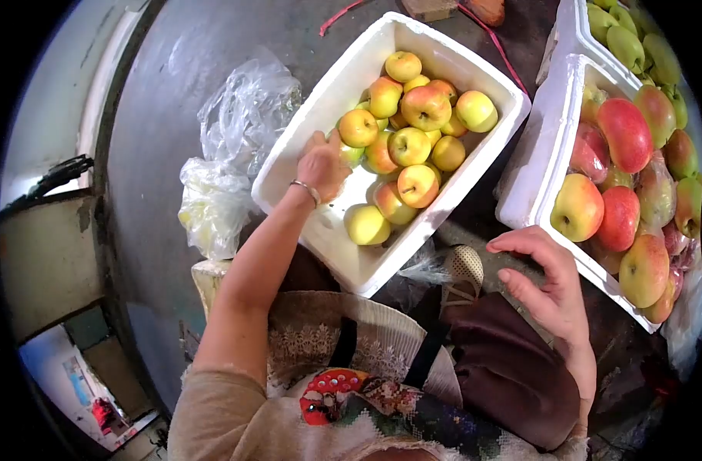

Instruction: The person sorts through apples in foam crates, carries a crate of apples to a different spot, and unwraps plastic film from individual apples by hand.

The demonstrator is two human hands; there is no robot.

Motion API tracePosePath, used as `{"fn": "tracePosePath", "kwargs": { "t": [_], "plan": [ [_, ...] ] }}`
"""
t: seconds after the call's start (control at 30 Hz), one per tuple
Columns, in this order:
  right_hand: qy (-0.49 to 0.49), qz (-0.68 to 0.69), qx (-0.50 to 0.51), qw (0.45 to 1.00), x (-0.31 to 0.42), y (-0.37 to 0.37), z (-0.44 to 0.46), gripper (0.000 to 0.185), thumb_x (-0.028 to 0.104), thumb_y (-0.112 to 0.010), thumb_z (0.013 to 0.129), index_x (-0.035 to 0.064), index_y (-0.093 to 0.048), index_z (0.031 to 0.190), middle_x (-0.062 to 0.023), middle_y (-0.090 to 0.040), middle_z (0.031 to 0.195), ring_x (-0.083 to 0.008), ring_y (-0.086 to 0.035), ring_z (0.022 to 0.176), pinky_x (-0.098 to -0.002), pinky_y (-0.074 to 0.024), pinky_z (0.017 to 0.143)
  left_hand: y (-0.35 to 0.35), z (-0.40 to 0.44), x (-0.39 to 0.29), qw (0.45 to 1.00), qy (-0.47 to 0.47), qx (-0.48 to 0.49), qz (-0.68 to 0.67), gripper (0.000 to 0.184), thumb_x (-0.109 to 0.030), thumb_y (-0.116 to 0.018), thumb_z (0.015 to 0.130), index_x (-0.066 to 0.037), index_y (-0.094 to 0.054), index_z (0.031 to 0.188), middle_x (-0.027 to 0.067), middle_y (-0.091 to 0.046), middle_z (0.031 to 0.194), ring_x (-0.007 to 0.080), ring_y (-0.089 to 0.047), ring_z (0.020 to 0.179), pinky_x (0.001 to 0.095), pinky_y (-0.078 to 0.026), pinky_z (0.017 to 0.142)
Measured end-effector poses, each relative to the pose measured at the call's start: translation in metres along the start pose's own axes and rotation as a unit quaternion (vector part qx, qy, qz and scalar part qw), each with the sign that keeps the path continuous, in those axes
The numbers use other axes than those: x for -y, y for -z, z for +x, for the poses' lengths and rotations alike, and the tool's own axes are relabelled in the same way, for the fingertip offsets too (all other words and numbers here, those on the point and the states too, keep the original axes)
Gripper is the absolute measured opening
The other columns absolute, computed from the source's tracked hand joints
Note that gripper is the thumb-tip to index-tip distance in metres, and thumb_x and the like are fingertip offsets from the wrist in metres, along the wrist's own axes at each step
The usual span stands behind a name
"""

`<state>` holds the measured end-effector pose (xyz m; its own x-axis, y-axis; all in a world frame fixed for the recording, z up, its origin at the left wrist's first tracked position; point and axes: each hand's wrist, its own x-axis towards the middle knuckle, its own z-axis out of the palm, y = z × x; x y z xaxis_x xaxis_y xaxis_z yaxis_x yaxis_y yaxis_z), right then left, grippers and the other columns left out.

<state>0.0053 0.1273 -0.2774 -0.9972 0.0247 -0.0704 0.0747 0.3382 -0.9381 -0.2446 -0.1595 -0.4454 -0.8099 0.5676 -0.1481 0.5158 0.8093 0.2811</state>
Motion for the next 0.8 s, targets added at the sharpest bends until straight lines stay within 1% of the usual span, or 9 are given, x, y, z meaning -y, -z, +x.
{"fn": "tracePosePath", "kwargs": {
  "t": [0.07,0.13,0.23,0.37,0.43,0.53,0.63,0.77,0.8],
  "plan": [
    [-0.005,-0.004,0.010,1.000,-0.002,-0.003,0.000,0.028,0.007,-0.071,0.083,0.0027,-0.067,0.110,-0.0125,-0.068,0.106,-0.0275,-0.063,0.099,-0.0352,-0.0475,0.089,0.000,0.002,-0.007,0.999,-0.011,0.003,0.053,0.061,-0.018,-0.078,0.070,-0.002,-0.050,0.122,0.0206,-0.055,0.106,0.0403,-0.055,0.102,0.0461,-0.046,0.088],
    [0.009,-0.003,0.000,1.000,-0.004,-0.005,0.000,0.028,0.007,-0.070,0.085,0.0029,-0.066,0.112,-0.0120,-0.068,0.106,-0.0274,-0.063,0.099,-0.0345,-0.0476,0.088,0.006,0.007,-0.015,0.991,-0.046,0.007,0.126,0.081,-0.024,-0.087,0.064,0.005,-0.047,0.128,0.0170,-0.051,0.113,0.0342,-0.050,0.108,0.0408,-0.044,0.092],
    [0.000,0.011,-0.005,1.000,-0.005,-0.006,-0.002,0.028,0.006,-0.069,0.085,0.0027,-0.066,0.112,-0.0119,-0.068,0.106,-0.0277,-0.063,0.098,-0.0348,-0.0476,0.088,-0.019,0.004,-0.012,0.993,-0.038,-0.049,0.097,0.078,-0.027,-0.088,0.062,0.002,-0.050,0.123,0.0155,-0.048,0.114,0.0327,-0.048,0.107,0.0396,-0.042,0.092],
    [-0.018,0.056,0.012,0.998,-0.005,-0.012,0.001,0.027,0.006,-0.068,0.086,0.0028,-0.066,0.112,-0.0115,-0.069,0.105,-0.0277,-0.063,0.097,-0.0349,-0.0474,0.087,-0.027,0.014,-0.004,0.986,-0.055,-0.016,0.157,0.070,-0.028,-0.088,0.061,-0.002,-0.055,0.117,0.0154,-0.045,0.118,0.0334,-0.047,0.109,0.0401,-0.042,0.090],
    [-0.009,0.079,0.037,0.996,-0.008,-0.017,0.001,0.026,0.006,-0.067,0.087,0.0027,-0.065,0.113,-0.0113,-0.069,0.104,-0.0273,-0.063,0.096,-0.0356,-0.0474,0.087,-0.024,0.017,-0.012,0.977,-0.035,0.017,0.212,0.065,-0.026,-0.084,0.063,-0.005,-0.055,0.117,0.0141,-0.046,0.118,0.0339,-0.047,0.109,0.0397,-0.041,0.090],
    [-0.032,0.090,0.051,0.994,-0.007,-0.019,-0.001,0.026,0.007,-0.067,0.087,0.0027,-0.065,0.112,-0.0113,-0.069,0.104,-0.0268,-0.063,0.097,-0.0360,-0.0475,0.088,-0.040,0.018,-0.003,0.964,-0.056,-0.028,0.260,0.061,-0.023,-0.080,0.064,-0.008,-0.056,0.118,0.0133,-0.047,0.119,0.0346,-0.047,0.108,0.0395,-0.041,0.089],
    [-0.035,0.077,0.064,0.994,-0.010,-0.021,-0.003,0.026,0.008,-0.066,0.088,0.0029,-0.065,0.113,-0.0115,-0.069,0.103,-0.0271,-0.063,0.096,-0.0367,-0.0476,0.088,-0.041,0.019,-0.002,0.961,-0.061,-0.016,0.270,0.062,-0.019,-0.078,0.062,-0.008,-0.055,0.118,0.0130,-0.048,0.119,0.0340,-0.048,0.107,0.0399,-0.043,0.088],
    [-0.022,0.079,0.051,0.995,-0.013,-0.023,-0.005,0.026,0.008,-0.066,0.089,0.0030,-0.064,0.114,-0.0103,-0.069,0.102,-0.0247,-0.064,0.094,-0.0349,-0.0489,0.086,-0.017,0.014,-0.010,0.982,-0.075,-0.005,0.173,0.064,-0.016,-0.079,0.062,-0.007,-0.053,0.120,0.0137,-0.049,0.118,0.0331,-0.050,0.106,0.0403,-0.045,0.087],
    [-0.035,0.113,0.040,0.992,-0.016,-0.025,-0.006,0.026,0.008,-0.066,0.090,0.0030,-0.064,0.115,-0.0091,-0.069,0.100,-0.0220,-0.065,0.094,-0.0334,-0.0496,0.085,-0.007,0.010,-0.018,0.986,-0.063,-0.004,0.151,0.066,-0.015,-0.080,0.061,-0.006,-0.052,0.120,0.0135,-0.049,0.118,0.0327,-0.050,0.106,0.0403,-0.046,0.088]
  ]
}}
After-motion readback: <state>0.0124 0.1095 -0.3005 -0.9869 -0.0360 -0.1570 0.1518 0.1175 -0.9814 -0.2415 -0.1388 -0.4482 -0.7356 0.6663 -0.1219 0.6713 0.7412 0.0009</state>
